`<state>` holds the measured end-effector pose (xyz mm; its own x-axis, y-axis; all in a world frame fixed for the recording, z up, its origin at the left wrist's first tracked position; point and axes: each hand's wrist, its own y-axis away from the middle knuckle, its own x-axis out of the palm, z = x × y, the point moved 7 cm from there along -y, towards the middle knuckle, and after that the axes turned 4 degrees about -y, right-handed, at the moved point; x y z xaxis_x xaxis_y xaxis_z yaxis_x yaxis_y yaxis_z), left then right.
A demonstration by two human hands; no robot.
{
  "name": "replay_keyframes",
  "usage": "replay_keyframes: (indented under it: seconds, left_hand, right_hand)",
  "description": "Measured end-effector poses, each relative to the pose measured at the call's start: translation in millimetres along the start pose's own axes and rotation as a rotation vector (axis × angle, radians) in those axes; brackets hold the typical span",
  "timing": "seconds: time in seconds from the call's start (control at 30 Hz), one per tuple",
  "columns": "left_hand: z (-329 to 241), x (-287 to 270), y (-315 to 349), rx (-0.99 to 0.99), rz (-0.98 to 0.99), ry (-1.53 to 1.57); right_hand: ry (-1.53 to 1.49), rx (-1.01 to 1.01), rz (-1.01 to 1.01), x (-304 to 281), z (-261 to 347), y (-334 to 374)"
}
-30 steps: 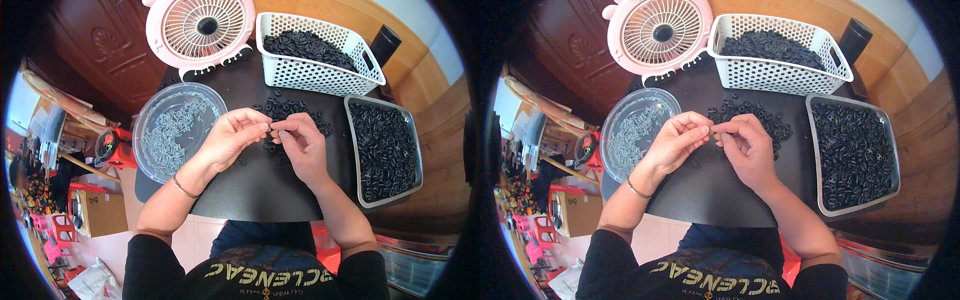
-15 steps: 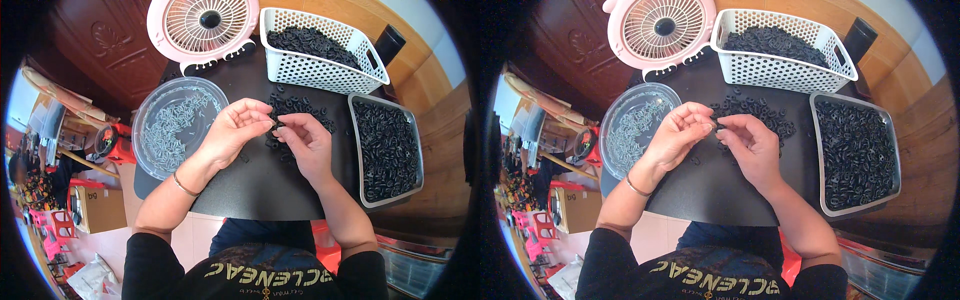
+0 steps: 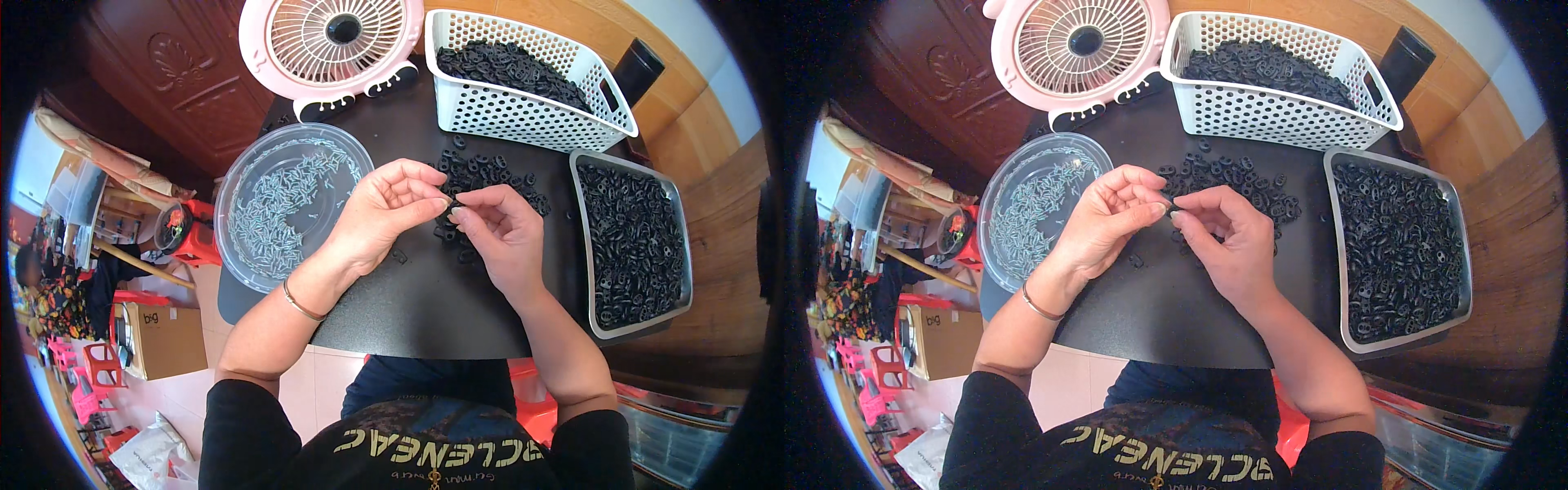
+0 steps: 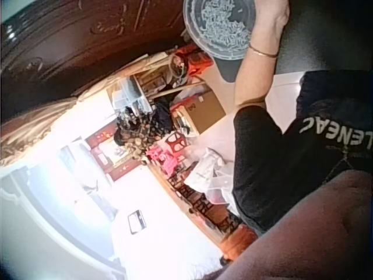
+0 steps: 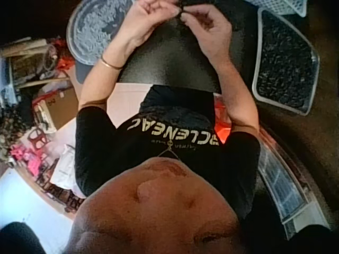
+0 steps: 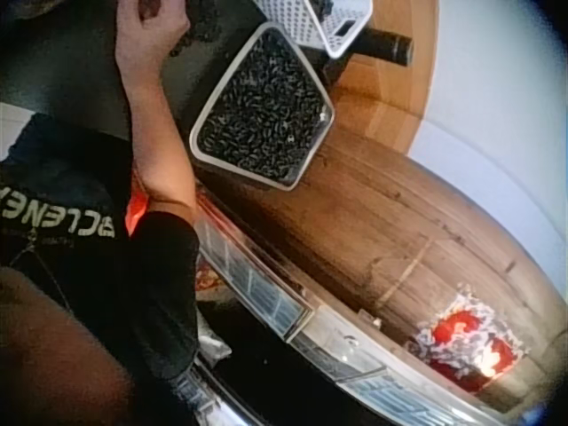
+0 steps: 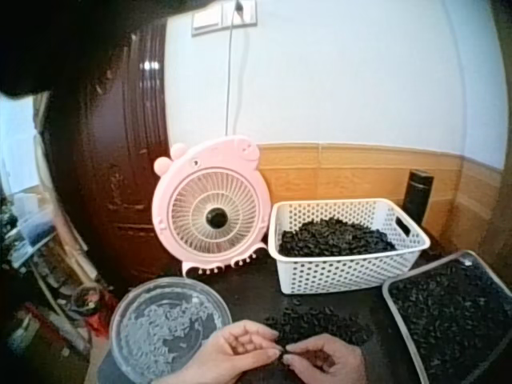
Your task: The person repeatedly picks up small black plastic components and silver screws from a table, inserts the screws into the components by hand, and places the assembled units into a white basket. The process is repetitive and involves handling items one at a time.
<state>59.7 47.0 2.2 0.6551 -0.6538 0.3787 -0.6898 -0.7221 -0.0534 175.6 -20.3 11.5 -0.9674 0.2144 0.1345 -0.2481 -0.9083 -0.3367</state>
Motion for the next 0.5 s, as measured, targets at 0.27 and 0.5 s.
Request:
replay_keyframes:
  seconds: [0.27, 0.5]
  left_hand:
    - [-5.3, 1.6, 2.1, 0.064, -0.024, -0.15]
    - [-9.6, 3.8, 2.8, 0.076, -0.015, -0.187]
  right_hand:
    - [0.014, 0.064, 0.002, -1.3, -3.4, 1.1]
    - [-0.114, 0.133, 0.023, -1.7, -8.0, -1.1]
